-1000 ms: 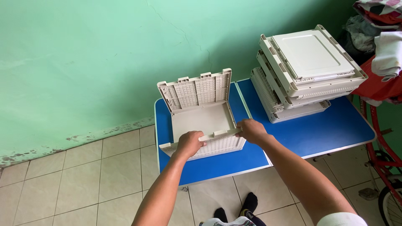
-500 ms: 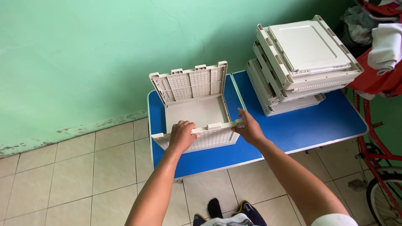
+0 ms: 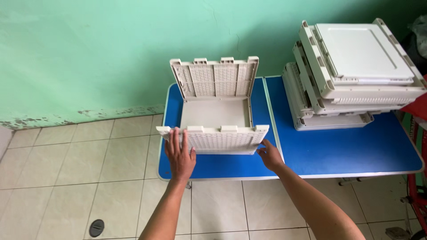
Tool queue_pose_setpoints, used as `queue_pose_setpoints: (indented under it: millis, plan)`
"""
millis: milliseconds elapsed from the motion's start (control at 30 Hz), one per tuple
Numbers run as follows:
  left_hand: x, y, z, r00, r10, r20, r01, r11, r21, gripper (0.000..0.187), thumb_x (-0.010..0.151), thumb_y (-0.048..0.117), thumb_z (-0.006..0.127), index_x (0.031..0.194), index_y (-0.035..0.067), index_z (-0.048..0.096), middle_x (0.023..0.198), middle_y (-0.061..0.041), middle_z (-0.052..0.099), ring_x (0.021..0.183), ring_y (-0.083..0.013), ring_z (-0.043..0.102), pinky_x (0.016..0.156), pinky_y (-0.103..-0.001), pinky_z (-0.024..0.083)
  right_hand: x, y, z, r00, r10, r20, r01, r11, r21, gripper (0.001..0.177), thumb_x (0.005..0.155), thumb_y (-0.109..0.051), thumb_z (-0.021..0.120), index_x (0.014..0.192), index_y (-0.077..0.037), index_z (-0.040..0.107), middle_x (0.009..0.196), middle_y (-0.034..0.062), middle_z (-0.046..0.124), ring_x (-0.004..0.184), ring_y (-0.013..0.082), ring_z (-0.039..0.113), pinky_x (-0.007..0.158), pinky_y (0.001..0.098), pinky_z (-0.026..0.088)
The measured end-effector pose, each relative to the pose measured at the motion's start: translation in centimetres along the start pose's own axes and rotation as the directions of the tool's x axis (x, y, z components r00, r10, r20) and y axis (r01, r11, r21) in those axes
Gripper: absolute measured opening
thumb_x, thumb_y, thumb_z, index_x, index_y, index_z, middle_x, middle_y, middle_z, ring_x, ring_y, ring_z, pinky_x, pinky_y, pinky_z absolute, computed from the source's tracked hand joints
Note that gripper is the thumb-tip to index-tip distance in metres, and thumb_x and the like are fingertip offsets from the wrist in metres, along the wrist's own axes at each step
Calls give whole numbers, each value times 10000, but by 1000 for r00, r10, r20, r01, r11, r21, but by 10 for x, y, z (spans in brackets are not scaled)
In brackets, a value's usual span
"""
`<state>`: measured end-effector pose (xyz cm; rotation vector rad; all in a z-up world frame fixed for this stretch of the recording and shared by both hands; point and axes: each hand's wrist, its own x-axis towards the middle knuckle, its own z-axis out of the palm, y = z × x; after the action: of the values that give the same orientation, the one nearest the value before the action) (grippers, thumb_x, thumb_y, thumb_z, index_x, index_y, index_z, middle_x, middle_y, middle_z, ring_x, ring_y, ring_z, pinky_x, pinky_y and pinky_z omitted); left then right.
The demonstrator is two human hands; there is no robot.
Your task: The person assembles white plastic crates by hand on a blue table. They unfold the sides, align and snap the panels together, and stack completed crates. The process is repeated for multiple units.
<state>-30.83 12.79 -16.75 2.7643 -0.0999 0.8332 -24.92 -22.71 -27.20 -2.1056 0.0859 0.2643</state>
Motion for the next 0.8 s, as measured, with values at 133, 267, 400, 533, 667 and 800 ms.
queue_pose_setpoints:
  millis: [133,267,400,533,667,800]
  plan:
    - [-52,-17,48,974,-110,-199,86,988,-126,887,899,262,759,1597,66,248,1650,-252,212,1542,-416,220,1228,-572,227,12,39,23,998,-28,-48,28,1000,-3,477,957,-62,626,1419,-106,515,1390,110,649,1258,298,646,978,416,549]
    - [-82,-43,116,932,-341,-122,295,911,-290,1063,857,419,784,1622,27,159,1669,-281,170,1540,-475,213,1213,-602,229,27,64,51,975,-176,-138,178,984,4,480,972,-6,587,1440,-101,543,1336,134,693,1184,292,694,964,400,563]
    - [-91,-56,174,937,-247,-247,191,954,-232,1263,741,553,879,1621,52,124,1629,-318,77,1519,-532,176,1204,-611,227,24,79,67,911,-300,-282,337,937,92,476,954,0,632,1413,-88,538,1318,136,647,1183,266,663,924,377,595]
    - [-81,-69,192,853,-311,-419,121,900,-420,1347,754,639,876,1646,47,59,1670,-301,42,1552,-522,175,1255,-614,232,16,80,74,849,-415,-327,448,894,27,530,942,-5,641,1443,-90,493,1305,108,648,1121,248,653,917,362,589]
    - [-69,-84,193,840,-381,-386,17,730,-683,1380,787,713,843,1613,8,-9,1619,-316,66,1502,-518,196,1217,-612,238,24,79,70,791,-539,-288,554,832,-35,556,918,15,658,1439,-78,489,1256,111,661,1024,261,631,885,391,556]
    - [-74,-74,201,759,-92,-645,-6,989,-147,1040,975,582,741,1667,76,153,1696,-280,157,1615,-463,177,1300,-624,203,22,83,71,818,-503,-279,481,864,-147,588,913,-19,681,1452,-113,465,1187,115,640,1009,252,630,852,397,544]
